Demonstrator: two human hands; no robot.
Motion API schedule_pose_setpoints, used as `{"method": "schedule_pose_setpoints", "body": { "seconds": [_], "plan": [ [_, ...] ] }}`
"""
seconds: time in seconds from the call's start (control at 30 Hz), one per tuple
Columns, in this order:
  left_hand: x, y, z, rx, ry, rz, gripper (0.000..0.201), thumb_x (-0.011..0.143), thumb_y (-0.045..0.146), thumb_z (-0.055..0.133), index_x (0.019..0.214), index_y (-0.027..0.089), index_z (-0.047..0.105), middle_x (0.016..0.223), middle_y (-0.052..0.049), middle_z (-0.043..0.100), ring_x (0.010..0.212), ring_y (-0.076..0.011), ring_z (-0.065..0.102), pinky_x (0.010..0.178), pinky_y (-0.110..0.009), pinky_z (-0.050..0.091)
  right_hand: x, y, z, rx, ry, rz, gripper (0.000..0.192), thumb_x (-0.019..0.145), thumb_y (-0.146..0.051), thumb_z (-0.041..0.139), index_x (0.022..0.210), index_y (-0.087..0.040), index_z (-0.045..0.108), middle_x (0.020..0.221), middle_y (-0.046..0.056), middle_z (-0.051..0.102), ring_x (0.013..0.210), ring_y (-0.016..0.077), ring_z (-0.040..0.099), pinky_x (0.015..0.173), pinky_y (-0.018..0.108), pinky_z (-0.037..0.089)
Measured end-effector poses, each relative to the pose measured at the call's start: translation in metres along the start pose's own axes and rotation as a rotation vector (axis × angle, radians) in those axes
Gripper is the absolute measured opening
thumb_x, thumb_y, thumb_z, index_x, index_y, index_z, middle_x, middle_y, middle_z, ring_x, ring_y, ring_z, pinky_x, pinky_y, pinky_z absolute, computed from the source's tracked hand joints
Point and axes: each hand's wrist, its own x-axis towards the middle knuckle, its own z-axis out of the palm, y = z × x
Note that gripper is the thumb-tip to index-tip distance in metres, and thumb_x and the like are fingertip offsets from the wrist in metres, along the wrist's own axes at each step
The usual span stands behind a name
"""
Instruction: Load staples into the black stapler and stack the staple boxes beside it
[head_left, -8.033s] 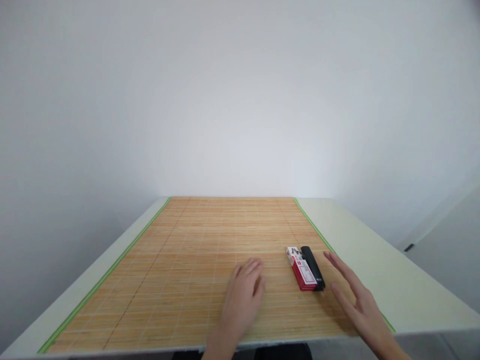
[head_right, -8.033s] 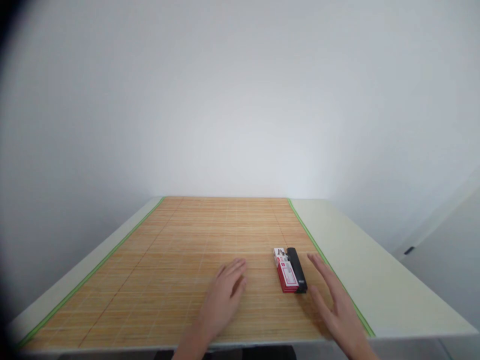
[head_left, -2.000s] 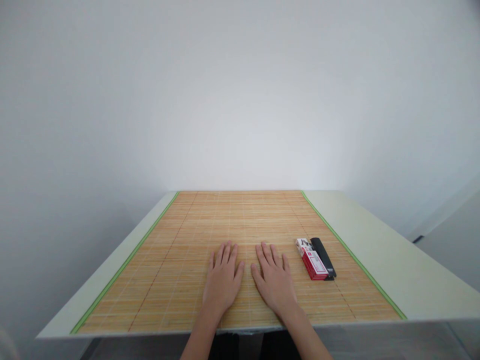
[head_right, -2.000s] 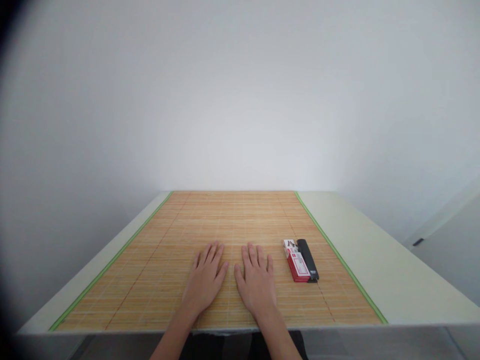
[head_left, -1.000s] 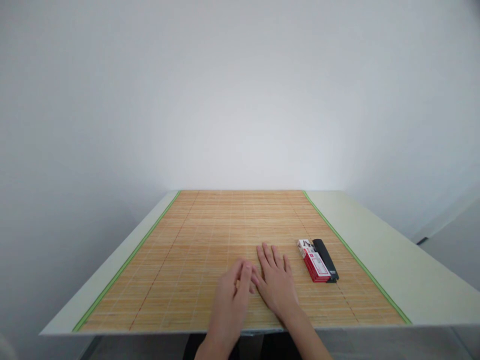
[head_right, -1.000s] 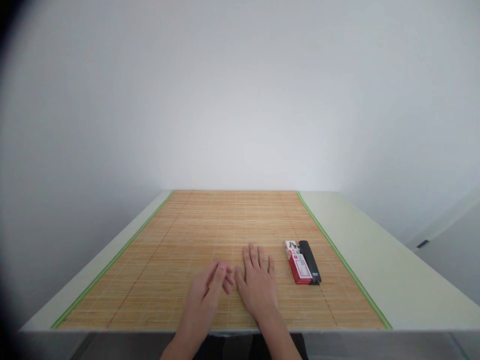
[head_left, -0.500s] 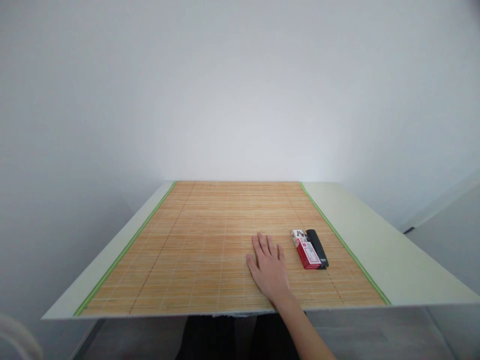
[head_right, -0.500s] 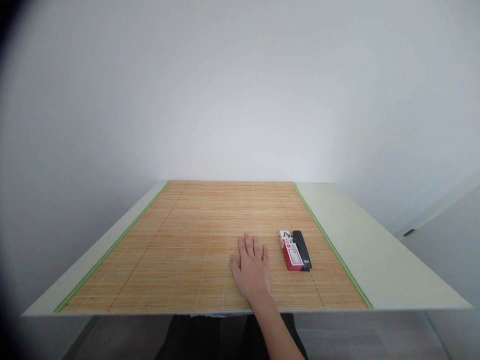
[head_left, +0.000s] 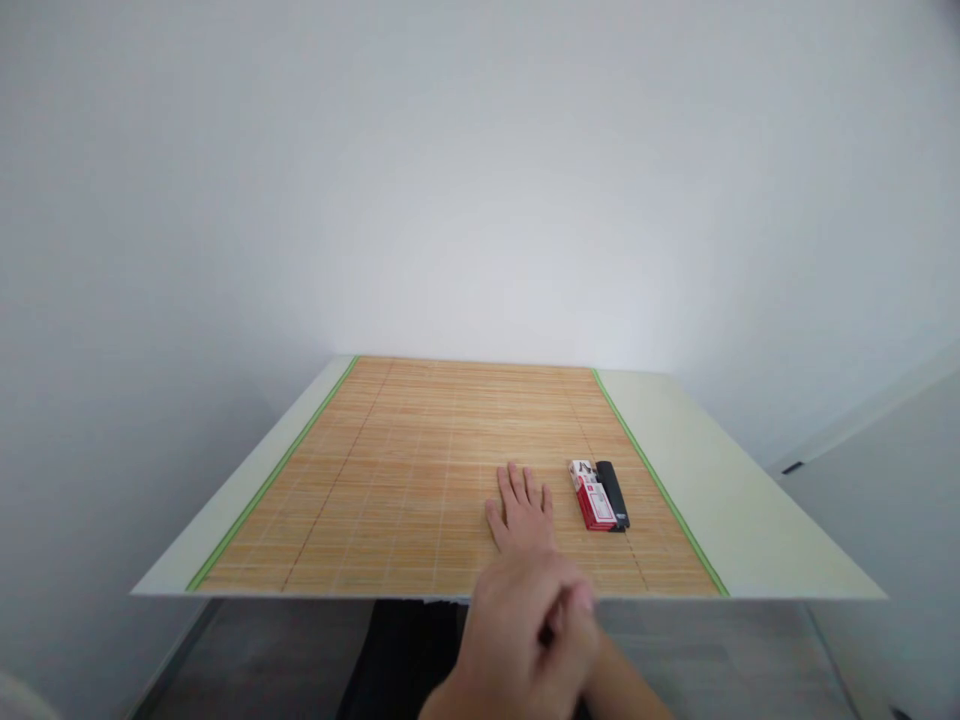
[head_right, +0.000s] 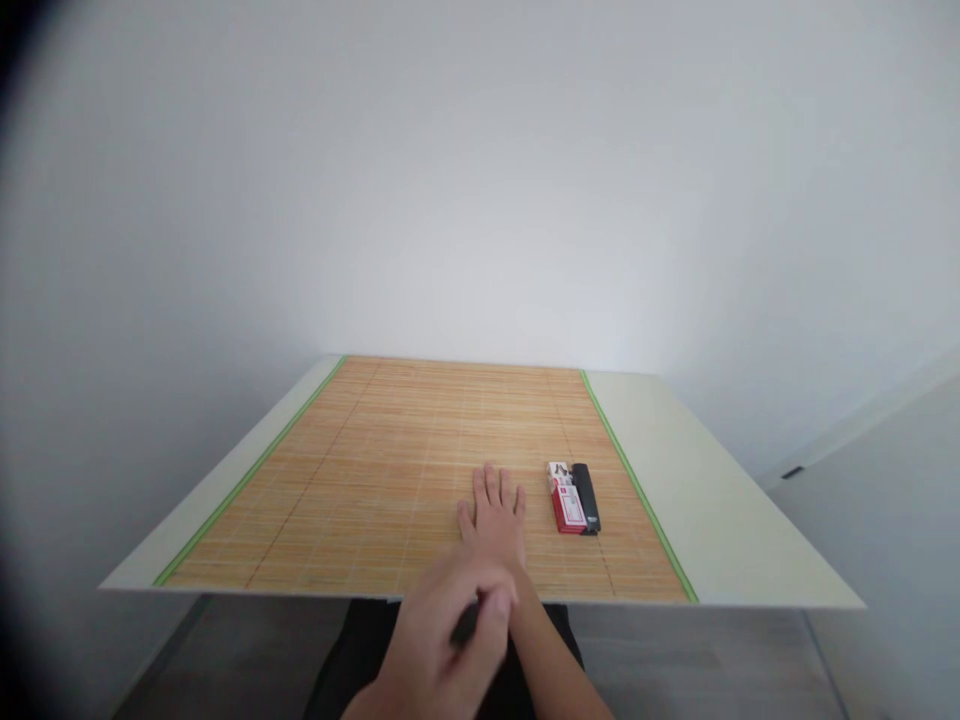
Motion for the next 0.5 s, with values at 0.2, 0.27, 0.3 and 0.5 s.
{"method": "schedule_pose_setpoints", "body": {
  "seconds": [0.2, 0.27, 0.3, 0.5],
  "plan": [
    [0.035, -0.130, -0.002, 0.570, 0.018, -0.048, 0.029, 0.105, 0.028, 0.040, 0.114, 0.024, 0.067, 0.114, -0.008, 0.071, 0.111, -0.0240, 0.063, 0.100, -0.043, 0.050, -0.004, 0.001, -0.001, -0.004, 0.037, -0.055, 0.065, 0.105, -0.043, 0.037, 0.165, -0.031, 0.018, 0.173, 0.001, 0.011, 0.160, 0.0288, 0.004, 0.125, 0.057, 0.003],
    [0.035, -0.159, -0.005, 0.626, 0.027, -0.056, 0.033, 0.105, 0.027, 0.039, 0.127, 0.023, 0.064, 0.131, -0.011, 0.066, 0.127, -0.0263, 0.057, 0.111, -0.048, 0.043, -0.005, -0.001, -0.002, 0.018, 0.043, -0.041, 0.064, 0.105, -0.047, 0.036, 0.165, -0.031, 0.021, 0.173, 0.001, 0.013, 0.159, 0.0291, 0.005, 0.125, 0.058, 0.003],
    [0.034, -0.169, -0.006, 0.638, 0.024, -0.057, 0.036, 0.104, 0.027, 0.039, 0.132, 0.022, 0.061, 0.139, -0.012, 0.062, 0.133, -0.0273, 0.053, 0.115, -0.050, 0.040, -0.005, -0.002, -0.002, 0.025, 0.046, -0.034, 0.063, 0.105, -0.048, 0.035, 0.165, -0.031, 0.022, 0.172, 0.001, 0.014, 0.159, 0.0291, 0.005, 0.125, 0.058, 0.003],
    [0.028, -0.188, 0.003, 0.827, -0.049, -0.062, 0.049, 0.106, 0.032, 0.034, 0.152, 0.021, 0.047, 0.163, -0.009, 0.041, 0.155, -0.0286, 0.027, 0.127, -0.055, 0.022, -0.004, -0.003, -0.003, 0.041, 0.047, -0.019, 0.063, 0.104, -0.048, 0.038, 0.164, -0.031, 0.026, 0.172, 0.001, 0.017, 0.159, 0.0287, 0.008, 0.126, 0.055, 0.000]
  ]
}}
